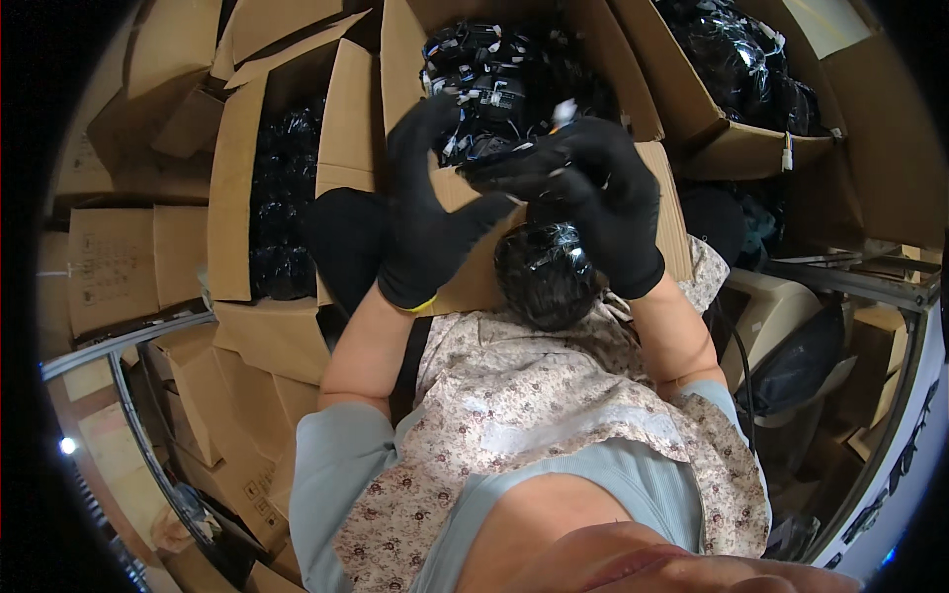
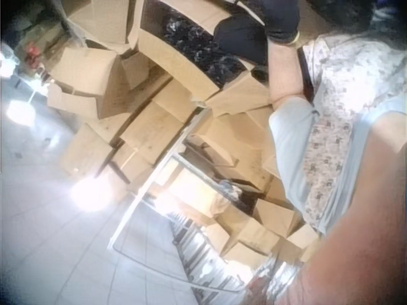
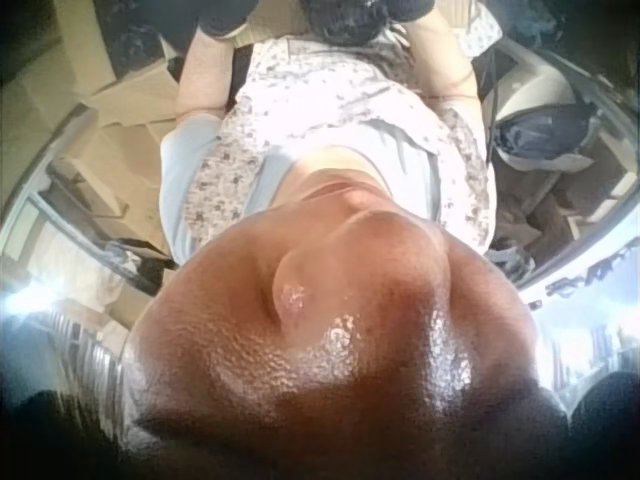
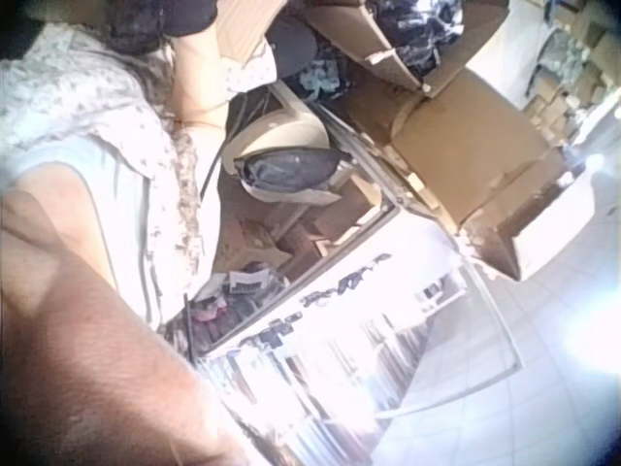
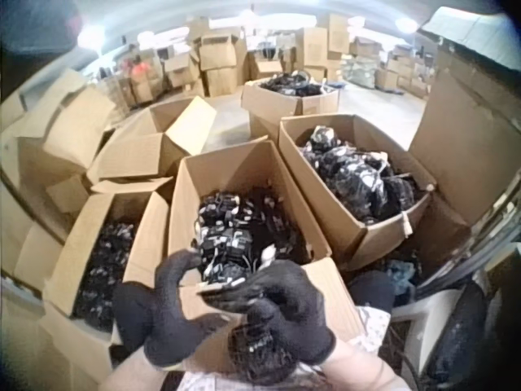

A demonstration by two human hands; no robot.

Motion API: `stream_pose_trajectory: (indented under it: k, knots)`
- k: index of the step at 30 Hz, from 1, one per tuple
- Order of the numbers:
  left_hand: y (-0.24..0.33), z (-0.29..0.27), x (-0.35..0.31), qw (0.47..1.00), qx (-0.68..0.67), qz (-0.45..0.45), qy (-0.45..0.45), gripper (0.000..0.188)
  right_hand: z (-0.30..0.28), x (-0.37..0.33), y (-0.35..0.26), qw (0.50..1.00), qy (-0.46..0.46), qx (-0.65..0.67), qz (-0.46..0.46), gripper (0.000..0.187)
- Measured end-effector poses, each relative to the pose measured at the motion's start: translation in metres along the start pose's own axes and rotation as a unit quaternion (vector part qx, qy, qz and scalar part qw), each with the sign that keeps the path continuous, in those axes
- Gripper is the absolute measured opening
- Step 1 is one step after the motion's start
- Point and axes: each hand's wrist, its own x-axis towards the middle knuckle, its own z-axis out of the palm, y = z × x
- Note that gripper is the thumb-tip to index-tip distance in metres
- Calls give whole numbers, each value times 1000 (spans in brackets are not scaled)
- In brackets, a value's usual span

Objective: The person assembles speedometer units by taking electronic displays and plastic covers from cardboard boxes and fitting them together by hand.

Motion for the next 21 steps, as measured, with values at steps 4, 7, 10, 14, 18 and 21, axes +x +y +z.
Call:
stream_pose_trajectory:
  k: [4, 7, 10, 14, 18, 21]
  knots:
    - [18, -8, 13, 956, 133, 51, -256, 43, 3, 15, -18, 1000, -7, -2, -10, 34]
    - [-5, -9, 16, 985, -87, -119, -89, 33, 0, 18, -11, 983, 122, -115, -71, 65]
    - [-34, -7, 9, 885, -430, -179, -19, 35, 9, 8, 12, 963, 122, 188, 147, 62]
    - [-75, -9, -15, 883, -400, -240, -56, 41, 21, 6, 7, 903, 148, 303, 267, 49]
    - [-36, 1, 8, 982, -155, -100, -39, 40, 11, 4, 14, 933, 138, 247, 224, 42]
    - [-16, 1, 25, 974, 171, 56, -136, 38, 13, 1, 15, 967, 89, 155, 183, 41]
